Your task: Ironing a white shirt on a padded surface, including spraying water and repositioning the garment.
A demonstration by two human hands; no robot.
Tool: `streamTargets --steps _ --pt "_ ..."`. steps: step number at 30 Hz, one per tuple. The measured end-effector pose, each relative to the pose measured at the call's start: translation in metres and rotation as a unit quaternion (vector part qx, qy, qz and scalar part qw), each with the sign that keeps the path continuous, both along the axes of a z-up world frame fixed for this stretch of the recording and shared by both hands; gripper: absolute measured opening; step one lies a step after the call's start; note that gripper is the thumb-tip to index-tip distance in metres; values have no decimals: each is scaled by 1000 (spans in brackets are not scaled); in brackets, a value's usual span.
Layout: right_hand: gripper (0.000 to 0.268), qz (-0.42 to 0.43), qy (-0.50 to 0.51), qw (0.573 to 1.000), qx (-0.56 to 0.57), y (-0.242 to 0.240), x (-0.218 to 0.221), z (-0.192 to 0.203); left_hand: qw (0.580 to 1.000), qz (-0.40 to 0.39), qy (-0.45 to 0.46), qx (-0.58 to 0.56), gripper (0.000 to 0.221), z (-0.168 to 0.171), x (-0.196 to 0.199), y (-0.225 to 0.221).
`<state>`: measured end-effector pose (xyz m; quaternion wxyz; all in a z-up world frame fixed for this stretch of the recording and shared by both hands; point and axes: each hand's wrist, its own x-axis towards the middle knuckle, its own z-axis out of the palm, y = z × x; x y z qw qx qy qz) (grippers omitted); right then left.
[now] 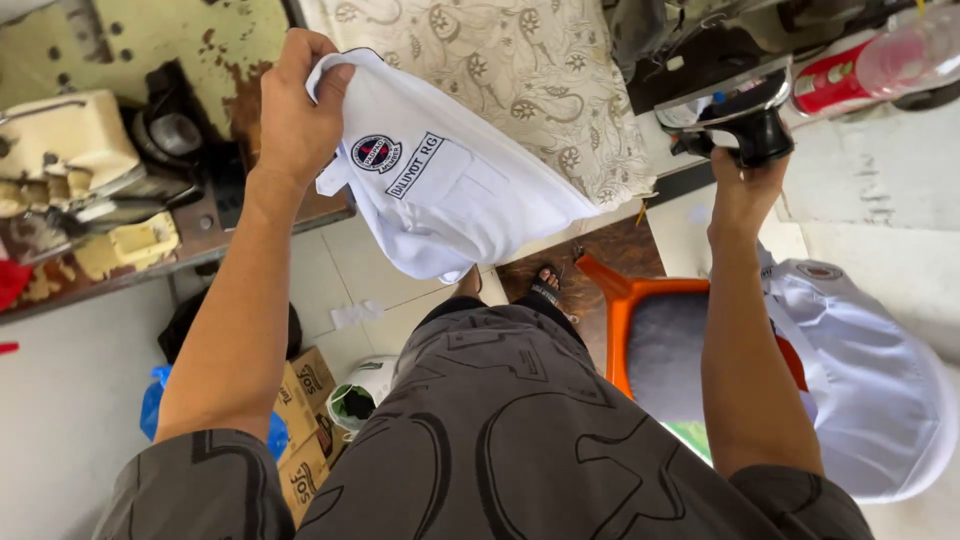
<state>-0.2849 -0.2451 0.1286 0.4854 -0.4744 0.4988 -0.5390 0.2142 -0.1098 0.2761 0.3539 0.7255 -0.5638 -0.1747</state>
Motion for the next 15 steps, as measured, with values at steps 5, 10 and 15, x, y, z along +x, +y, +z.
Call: streamTargets --steps 5,10,15 --pt "39 -73 283 946 137 66 19 -32 999 -14 -7 -35 10 52 -33 44" --pt "78 354 314 860 190 104 125 56 993 -50 -45 -95 19 85 -36 73" --pt "42 550 497 656 144 107 121 32 994 9 -49 -97 19 132 -12 79"
